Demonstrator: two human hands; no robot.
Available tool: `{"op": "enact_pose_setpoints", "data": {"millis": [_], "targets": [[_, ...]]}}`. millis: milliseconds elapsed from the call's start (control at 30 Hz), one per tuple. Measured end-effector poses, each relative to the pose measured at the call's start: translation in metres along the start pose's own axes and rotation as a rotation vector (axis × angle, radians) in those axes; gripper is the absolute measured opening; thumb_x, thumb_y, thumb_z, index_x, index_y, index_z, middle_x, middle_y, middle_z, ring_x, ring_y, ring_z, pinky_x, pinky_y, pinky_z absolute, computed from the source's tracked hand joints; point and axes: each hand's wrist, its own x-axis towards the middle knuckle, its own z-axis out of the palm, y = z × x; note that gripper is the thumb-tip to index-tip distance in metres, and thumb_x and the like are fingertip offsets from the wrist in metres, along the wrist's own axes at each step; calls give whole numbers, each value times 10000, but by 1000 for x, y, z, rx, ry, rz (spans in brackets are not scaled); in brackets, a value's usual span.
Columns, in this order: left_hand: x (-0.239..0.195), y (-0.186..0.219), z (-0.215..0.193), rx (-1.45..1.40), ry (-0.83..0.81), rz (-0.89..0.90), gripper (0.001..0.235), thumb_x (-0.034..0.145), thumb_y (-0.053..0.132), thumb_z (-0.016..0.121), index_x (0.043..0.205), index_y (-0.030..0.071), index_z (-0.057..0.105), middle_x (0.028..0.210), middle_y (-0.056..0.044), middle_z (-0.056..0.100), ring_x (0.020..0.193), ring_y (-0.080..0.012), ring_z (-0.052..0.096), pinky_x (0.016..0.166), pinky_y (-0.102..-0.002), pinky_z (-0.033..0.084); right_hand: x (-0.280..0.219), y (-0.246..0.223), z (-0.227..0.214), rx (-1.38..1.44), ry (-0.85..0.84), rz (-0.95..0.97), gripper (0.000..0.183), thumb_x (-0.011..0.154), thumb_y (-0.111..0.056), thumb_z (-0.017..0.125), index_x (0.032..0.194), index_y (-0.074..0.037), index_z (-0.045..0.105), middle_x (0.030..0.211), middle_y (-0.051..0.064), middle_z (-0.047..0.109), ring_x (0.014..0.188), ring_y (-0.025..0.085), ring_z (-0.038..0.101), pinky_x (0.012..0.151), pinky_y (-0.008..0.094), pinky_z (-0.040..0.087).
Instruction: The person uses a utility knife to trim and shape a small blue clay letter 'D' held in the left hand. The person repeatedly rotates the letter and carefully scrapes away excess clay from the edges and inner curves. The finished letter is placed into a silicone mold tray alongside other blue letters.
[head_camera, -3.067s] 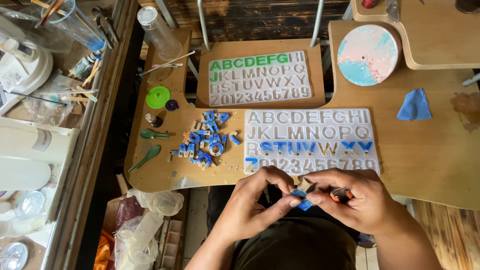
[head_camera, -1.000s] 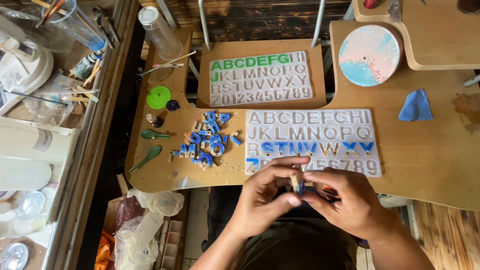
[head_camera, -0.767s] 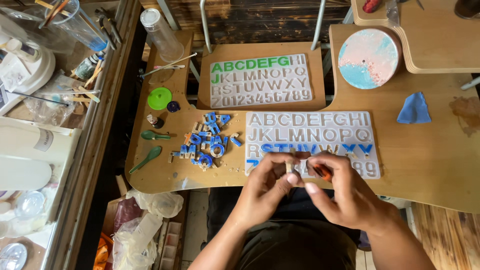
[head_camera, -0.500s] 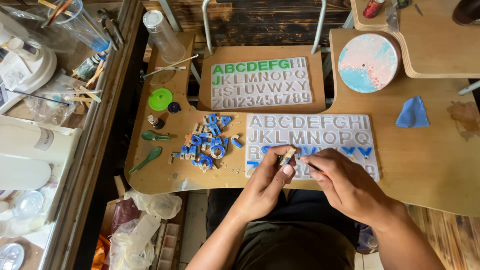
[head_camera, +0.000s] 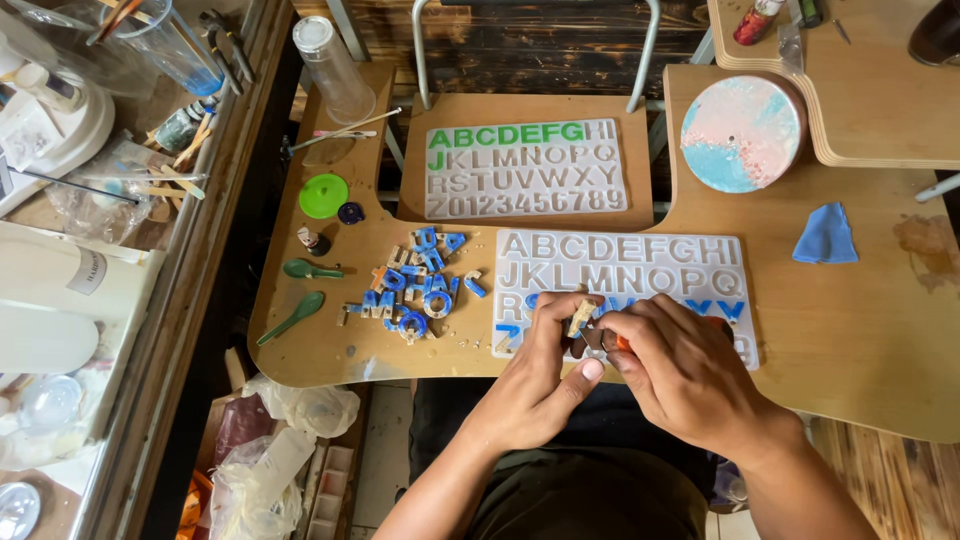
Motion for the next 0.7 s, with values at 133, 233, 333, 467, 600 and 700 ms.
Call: {"op": "enact_pose_setpoints", "data": {"millis": [133, 233, 333, 467, 600, 700], "targets": [[-1, -4, 2, 41, 26, 45, 427, 1095, 318, 387, 1380, 7, 323, 1300, -163, 438, 1136, -259, 402, 1079, -399, 376, 1, 0, 1, -24, -3, 1, 188, 1031, -136, 469, 1166, -37, 555, 936, 110, 589, 809, 313, 523, 745, 421, 436], [-1, -4, 3, 61, 39, 8, 398, 1089, 271, 400, 1372, 6, 314, 1232, -167, 402, 1123, -273, 434, 1070, -395, 392, 1, 0, 1, -14, -20, 0, 219, 1049, -174, 426, 1163, -34, 549, 929, 114, 582, 796, 311, 509, 735, 421, 426], [-1, -1, 2, 68, 43, 21, 405, 1096, 294, 394, 1371, 6, 321, 1234, -175, 409, 1146, -282, 449, 1071, -398, 409, 1, 0, 2, -13, -20, -1, 205, 1041, -153, 443, 1163, -32, 554, 950, 114, 591, 807, 310, 516, 735, 419, 428], [-1, -1, 3, 113, 47, 44, 384, 1098, 263, 393, 1362, -5, 318, 1226, -185, 422, 1081, -284, 435, 1000, -394, 422, -1, 0, 3, -58, -27, 7, 199, 1041, -162, 459, 1159, -33, 553, 949, 111, 582, 810, 308, 516, 722, 420, 431], [-3, -4, 4, 178, 58, 40, 397, 1104, 281, 386, 1356, -20, 326, 1132, -162, 403, 952, -263, 402, 883, -378, 423, 1, -2, 4, -108, -7, 2, 174, 1036, -151, 467, 1139, -36, 549, 913, 106, 562, 794, 308, 506, 726, 422, 427], [-3, -5, 5, 165, 68, 37, 390, 1107, 286, 379, 1354, -11, 324, 1172, -172, 396, 987, -275, 430, 908, -381, 431, 1, -1, 6, -125, 6, 0, 178, 1034, -153, 473, 1142, -35, 552, 918, 112, 566, 797, 315, 512, 730, 427, 428]]}}
